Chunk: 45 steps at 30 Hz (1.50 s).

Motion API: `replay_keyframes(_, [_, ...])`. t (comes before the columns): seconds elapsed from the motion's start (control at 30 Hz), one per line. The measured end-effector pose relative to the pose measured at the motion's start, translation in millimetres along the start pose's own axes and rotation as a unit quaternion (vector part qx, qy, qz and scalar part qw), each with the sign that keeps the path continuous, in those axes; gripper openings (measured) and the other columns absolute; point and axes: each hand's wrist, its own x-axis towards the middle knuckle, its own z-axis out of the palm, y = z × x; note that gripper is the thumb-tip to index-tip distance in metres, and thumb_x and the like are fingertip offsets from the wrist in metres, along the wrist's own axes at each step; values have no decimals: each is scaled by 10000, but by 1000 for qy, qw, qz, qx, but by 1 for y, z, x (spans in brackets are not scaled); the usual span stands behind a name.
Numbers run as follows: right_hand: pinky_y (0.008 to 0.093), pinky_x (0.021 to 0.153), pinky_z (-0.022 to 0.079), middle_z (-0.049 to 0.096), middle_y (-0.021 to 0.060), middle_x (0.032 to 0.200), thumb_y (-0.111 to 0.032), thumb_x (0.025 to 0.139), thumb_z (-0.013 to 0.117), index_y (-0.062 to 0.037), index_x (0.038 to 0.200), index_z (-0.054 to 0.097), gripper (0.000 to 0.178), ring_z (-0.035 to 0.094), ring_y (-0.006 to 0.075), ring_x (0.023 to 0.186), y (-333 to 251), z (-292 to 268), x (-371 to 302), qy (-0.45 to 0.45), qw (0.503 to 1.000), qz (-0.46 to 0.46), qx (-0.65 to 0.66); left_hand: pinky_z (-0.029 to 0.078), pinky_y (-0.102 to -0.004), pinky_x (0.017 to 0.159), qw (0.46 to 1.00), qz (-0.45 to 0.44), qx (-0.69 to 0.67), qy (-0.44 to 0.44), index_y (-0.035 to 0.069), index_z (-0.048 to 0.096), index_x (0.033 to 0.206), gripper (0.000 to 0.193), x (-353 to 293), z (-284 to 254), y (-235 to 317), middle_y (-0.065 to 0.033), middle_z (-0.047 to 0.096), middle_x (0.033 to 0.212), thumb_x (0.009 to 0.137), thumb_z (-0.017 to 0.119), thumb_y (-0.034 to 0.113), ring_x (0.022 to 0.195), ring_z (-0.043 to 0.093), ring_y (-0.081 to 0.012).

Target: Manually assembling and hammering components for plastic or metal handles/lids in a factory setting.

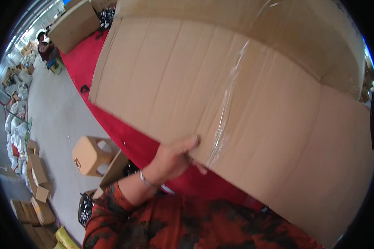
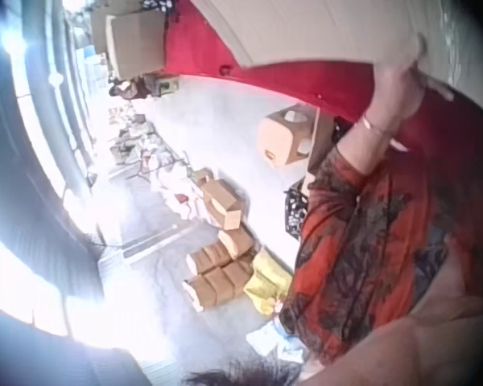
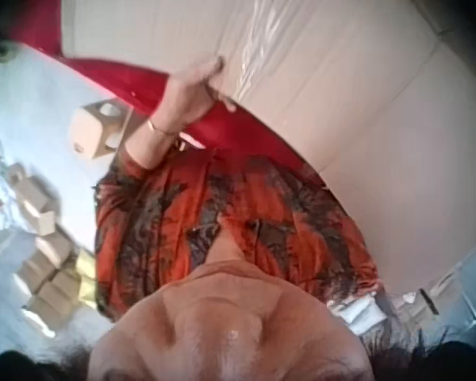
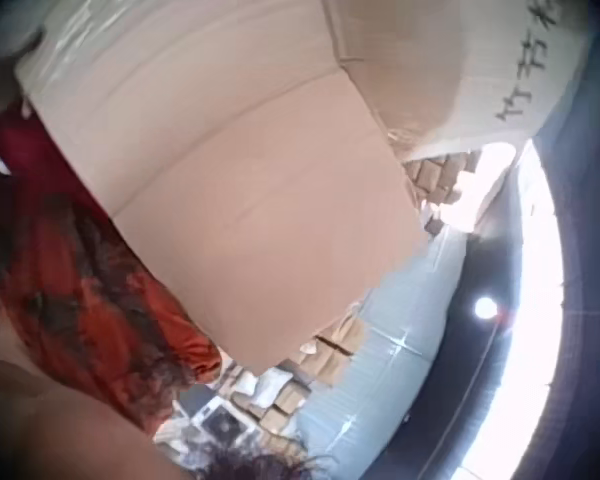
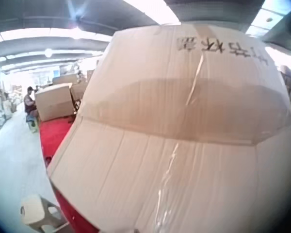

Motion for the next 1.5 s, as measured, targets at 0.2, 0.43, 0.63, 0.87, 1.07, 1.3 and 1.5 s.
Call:
replay_keyframes(0.2, [433,874,474,510,71,1274,-287,874,614,-133,1313,454,492,501,231,1154,35,12,2,-18,992,117,45,563,-300,516,994,-8,109,25,-23,516,1159,389,76,-21,29,-149,649,973,925,518,287,696,665,-224])
replay_keyframes(0.43, [422,870,476,517,79,1266,-282,875,613,-130,1311,459,487,514,231,1136,47,8,-10,-18,989,143,28,555,-248,517,987,15,148,-63,-47,535,1097,357,125,-31,60,-166,660,879,904,568,252,705,671,-220])
replay_keyframes(0.63, [413,866,478,524,86,1259,-278,875,612,-128,1308,463,482,525,231,1121,8,-6,-28,-9,993,54,-101,464,-210,438,972,61,210,-85,-36,577,1068,380,137,-3,61,-132,659,871,903,569,306,591,602,-133])
replay_keyframes(0.87, [402,861,480,532,93,1251,-274,875,611,-126,1306,468,477,537,231,1104,-218,-8,-58,106,810,-364,-447,485,-208,433,952,169,215,-139,-34,574,1082,340,148,34,80,-110,671,864,883,600,241,566,614,-142])
replay_keyframes(1.07, [393,858,481,538,100,1244,-270,876,611,-124,1304,473,473,548,231,1089,-418,29,-82,252,457,-558,-645,562,-290,565,952,82,176,-238,1,539,1156,371,179,37,91,-119,649,944,911,558,279,756,653,-202])
replay_keyframes(1.3, [383,853,483,546,108,1236,-265,876,610,-121,1301,478,468,560,231,1071,-501,44,-96,335,274,-493,-755,588,-289,586,915,237,223,-239,-90,511,1095,334,157,92,127,-160,616,922,927,508,199,778,644,-223])
replay_keyframes(1.5, [373,850,485,552,114,1229,-261,876,609,-119,1299,482,464,571,231,1056,-500,5,-112,354,244,-432,-793,595,-302,567,822,332,247,-391,-95,495,1070,275,162,134,148,-166,603,914,901,496,122,755,643,-236])
